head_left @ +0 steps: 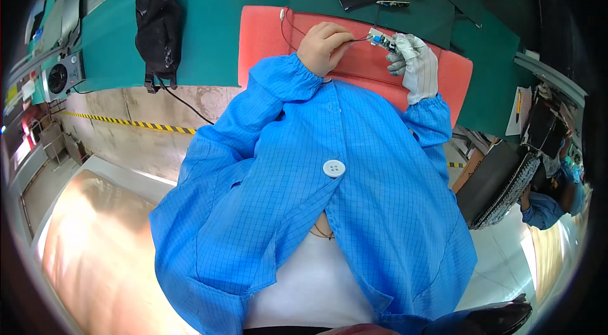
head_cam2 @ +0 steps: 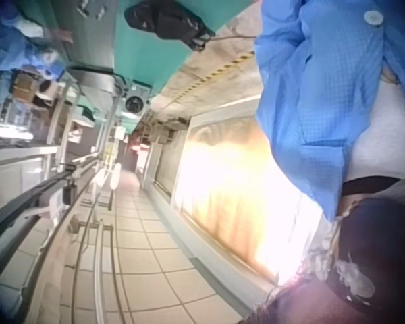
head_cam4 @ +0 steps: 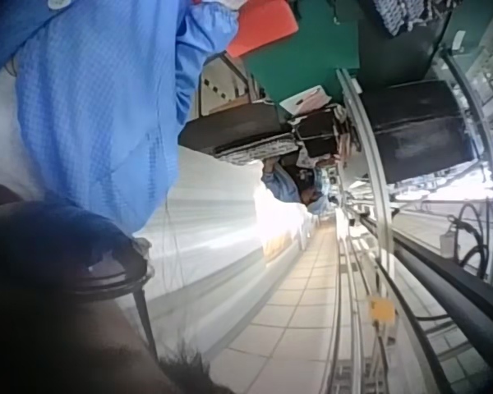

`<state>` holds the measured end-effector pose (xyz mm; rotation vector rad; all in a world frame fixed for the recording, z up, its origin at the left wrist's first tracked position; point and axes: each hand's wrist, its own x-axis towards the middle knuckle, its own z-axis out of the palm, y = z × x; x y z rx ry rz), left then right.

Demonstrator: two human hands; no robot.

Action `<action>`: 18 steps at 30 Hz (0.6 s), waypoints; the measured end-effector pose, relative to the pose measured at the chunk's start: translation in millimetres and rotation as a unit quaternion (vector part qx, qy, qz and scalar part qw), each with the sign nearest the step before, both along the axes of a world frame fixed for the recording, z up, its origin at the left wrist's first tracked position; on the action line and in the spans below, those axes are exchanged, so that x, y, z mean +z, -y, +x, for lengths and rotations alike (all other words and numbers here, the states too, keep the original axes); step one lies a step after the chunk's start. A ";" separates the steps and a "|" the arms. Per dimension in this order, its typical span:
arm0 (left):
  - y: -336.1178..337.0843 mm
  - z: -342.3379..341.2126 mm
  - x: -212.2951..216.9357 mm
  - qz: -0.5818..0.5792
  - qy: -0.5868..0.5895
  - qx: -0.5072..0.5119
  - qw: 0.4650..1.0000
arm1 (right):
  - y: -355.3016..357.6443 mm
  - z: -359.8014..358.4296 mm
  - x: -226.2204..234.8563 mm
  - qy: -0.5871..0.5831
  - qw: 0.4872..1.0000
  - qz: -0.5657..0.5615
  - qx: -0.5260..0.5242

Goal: Manually assembling and inspecting small electronic components on circuit boards at a production workstation.

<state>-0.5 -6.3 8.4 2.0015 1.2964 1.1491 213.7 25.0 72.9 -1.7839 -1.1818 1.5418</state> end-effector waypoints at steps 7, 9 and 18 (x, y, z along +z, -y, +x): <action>3.1 -1.0 7.4 -0.033 0.044 0.029 0.998 | -12.2 -13.4 -0.1 -0.024 1.000 0.003 0.007; 3.8 -1.3 5.5 -0.034 0.042 0.039 0.998 | -18.6 -19.7 -0.5 -0.032 0.999 0.003 0.012; 5.4 -4.4 2.5 -0.043 0.053 0.072 0.995 | -30.8 -25.1 -10.0 -0.069 0.997 0.010 0.043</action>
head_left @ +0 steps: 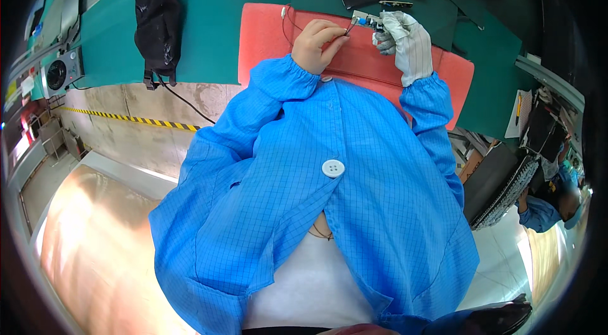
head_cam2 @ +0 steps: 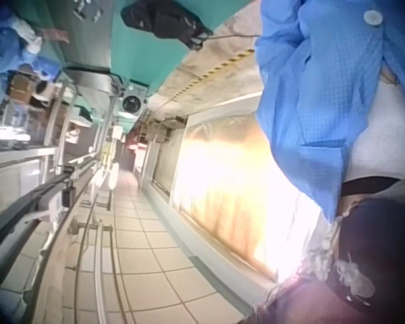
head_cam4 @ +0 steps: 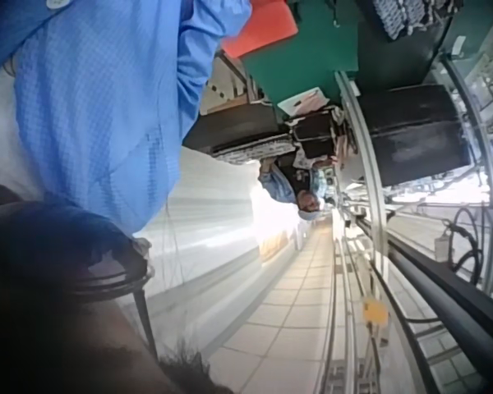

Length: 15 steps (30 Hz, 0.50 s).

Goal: Manually assembling and inspecting small electronic components on circuit boards at a production workstation.

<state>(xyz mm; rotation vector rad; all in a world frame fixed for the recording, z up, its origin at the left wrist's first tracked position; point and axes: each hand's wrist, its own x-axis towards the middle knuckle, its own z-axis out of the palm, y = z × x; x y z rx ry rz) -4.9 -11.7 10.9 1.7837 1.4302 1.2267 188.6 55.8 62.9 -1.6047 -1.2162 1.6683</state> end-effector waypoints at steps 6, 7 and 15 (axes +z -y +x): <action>-1.5 -0.7 -1.7 0.005 0.010 -0.007 1.000 | 4.1 3.7 -3.6 0.012 0.994 0.103 0.032; -1.0 -1.3 -2.3 0.000 0.002 -0.009 1.000 | 3.5 4.4 -4.9 0.011 0.994 0.102 0.031; 0.9 -0.4 -4.7 -0.008 0.004 0.002 1.000 | 0.5 2.7 -5.1 -0.003 1.000 0.026 0.006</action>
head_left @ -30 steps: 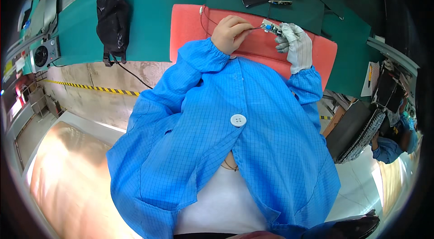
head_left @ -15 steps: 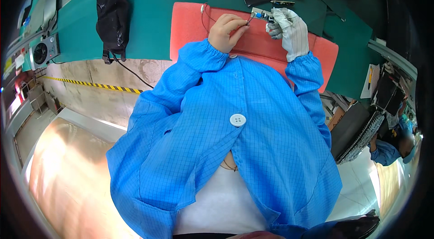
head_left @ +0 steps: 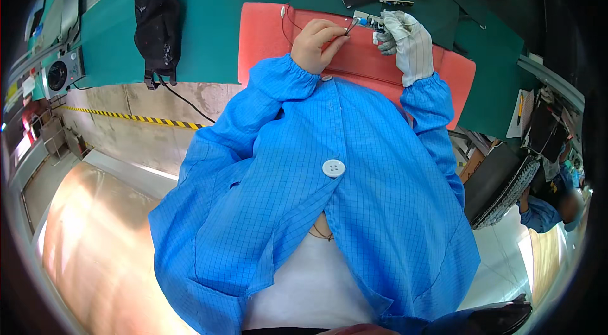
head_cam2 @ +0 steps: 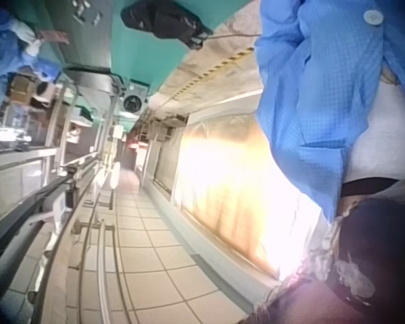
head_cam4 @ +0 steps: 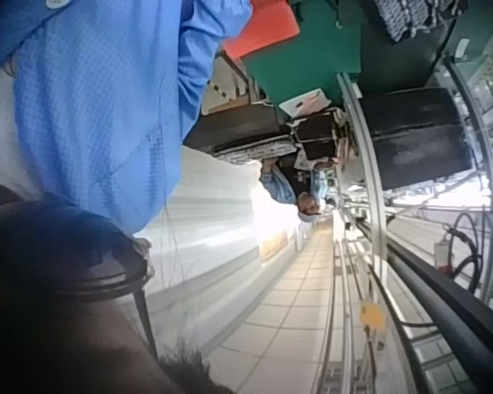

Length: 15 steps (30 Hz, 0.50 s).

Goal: Manually assembling and inspecting small electronic components on circuit boards at a production workstation.

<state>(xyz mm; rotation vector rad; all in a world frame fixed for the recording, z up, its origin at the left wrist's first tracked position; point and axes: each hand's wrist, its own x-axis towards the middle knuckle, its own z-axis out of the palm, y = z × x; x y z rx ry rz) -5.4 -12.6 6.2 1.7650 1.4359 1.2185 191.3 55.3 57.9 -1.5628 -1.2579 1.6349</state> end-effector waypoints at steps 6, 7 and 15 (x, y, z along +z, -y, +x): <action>-3.3 0.5 -0.4 -0.002 0.001 -0.009 1.000 | 2.9 -2.1 1.4 -0.005 0.999 0.034 -0.024; -4.7 1.0 -0.8 0.002 -0.005 -0.014 1.000 | 0.0 0.7 1.6 0.012 1.000 0.017 -0.002; -10.6 2.1 -15.8 0.023 -0.056 -0.032 0.998 | -0.3 0.2 5.3 0.024 0.999 -0.019 -0.012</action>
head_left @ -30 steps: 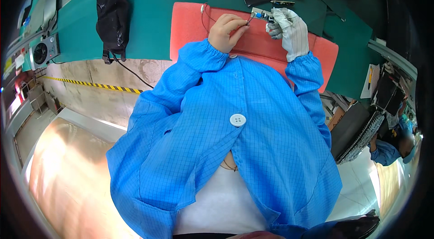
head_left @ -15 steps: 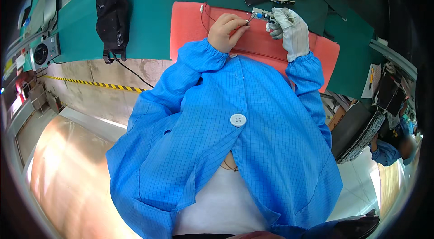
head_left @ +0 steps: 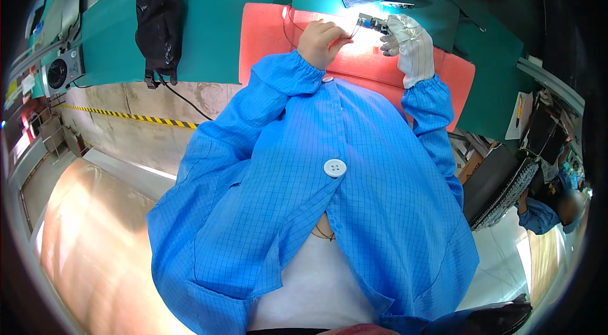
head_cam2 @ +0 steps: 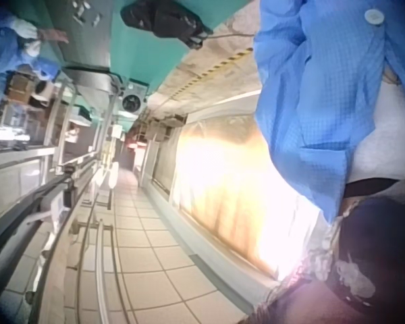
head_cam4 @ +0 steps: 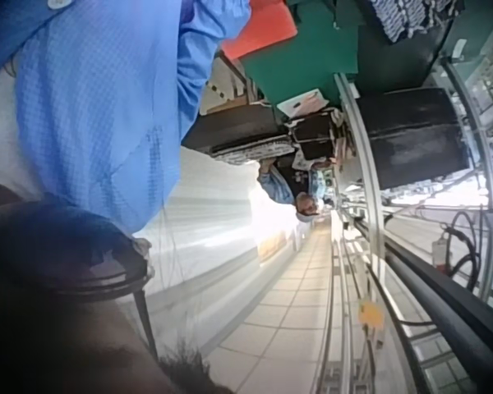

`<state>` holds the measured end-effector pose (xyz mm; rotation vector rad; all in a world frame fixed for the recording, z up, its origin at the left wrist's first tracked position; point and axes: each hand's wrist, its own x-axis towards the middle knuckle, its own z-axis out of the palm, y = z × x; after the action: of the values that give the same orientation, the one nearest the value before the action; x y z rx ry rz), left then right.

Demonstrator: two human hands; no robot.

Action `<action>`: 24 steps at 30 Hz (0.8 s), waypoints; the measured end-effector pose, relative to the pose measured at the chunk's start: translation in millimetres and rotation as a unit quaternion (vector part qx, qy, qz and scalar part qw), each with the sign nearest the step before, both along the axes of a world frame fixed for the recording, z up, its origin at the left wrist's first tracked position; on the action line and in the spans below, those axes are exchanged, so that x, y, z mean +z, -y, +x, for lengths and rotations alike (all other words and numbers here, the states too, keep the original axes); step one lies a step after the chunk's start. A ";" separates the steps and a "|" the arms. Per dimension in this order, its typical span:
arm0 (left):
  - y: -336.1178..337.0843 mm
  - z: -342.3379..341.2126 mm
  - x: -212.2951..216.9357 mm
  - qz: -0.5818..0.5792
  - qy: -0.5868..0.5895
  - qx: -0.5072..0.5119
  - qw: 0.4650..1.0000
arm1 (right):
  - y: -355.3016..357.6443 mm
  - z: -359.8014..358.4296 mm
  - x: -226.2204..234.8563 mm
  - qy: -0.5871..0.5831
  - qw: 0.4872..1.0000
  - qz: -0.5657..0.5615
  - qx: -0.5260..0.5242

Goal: Manually assembling and inspecting small electronic components on circuit boards at a production workstation.

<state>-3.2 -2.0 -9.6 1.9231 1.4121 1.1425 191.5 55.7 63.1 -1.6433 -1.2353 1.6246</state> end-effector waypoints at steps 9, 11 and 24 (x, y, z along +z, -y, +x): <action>-0.4 1.3 0.3 0.046 -0.026 0.015 0.998 | 1.4 -5.4 2.7 0.005 1.000 0.000 -0.003; -0.2 1.9 0.4 0.051 -0.024 0.020 0.998 | 2.0 -5.5 4.1 0.005 1.000 0.002 -0.007; -0.4 0.4 0.7 0.034 -0.017 0.014 0.999 | 2.9 -5.9 12.4 0.013 0.999 0.048 -0.014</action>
<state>-2.8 -1.6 -8.9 1.9842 1.4399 1.1893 185.6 52.8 75.5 -1.6212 -1.2768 1.5083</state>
